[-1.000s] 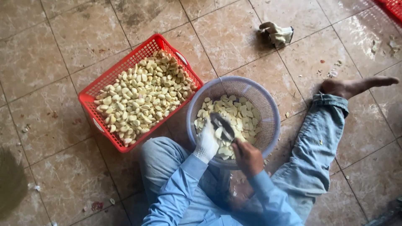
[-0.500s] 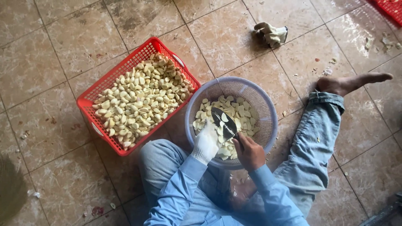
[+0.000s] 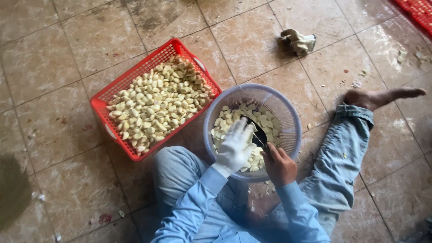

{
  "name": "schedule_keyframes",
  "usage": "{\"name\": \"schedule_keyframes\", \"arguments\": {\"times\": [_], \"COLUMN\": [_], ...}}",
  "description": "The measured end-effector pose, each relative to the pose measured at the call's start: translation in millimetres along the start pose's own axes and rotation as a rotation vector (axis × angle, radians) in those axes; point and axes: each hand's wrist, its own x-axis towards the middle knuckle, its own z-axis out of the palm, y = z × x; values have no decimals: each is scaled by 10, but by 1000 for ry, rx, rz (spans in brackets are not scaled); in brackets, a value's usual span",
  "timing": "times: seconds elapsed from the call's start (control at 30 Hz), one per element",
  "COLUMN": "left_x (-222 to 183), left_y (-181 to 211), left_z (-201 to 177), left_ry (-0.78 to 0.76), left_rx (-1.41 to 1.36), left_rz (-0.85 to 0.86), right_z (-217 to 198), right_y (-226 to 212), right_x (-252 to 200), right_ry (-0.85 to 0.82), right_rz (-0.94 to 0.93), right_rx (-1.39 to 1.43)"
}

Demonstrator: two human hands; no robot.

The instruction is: Slicing garlic cloves into thin pieces using a knife while sitting on the floor.

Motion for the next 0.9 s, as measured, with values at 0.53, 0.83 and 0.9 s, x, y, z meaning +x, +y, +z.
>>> {"name": "schedule_keyframes", "arguments": {"times": [0.53,0.83,0.9], "left_x": [520,263,285], "left_y": [-235,-2357,-2451], "left_z": [-1304,-1900,-1831], "left_ry": [-99,-540,-587], "left_rx": [270,832,854], "left_rz": [109,-704,-625], "right_z": [-91,-92,-80], "right_y": [140,120,126], "right_x": [-201,-185,-210], "right_ry": [-135,-94,-98], "right_rz": [185,156,171], "right_rx": [124,163,152]}}
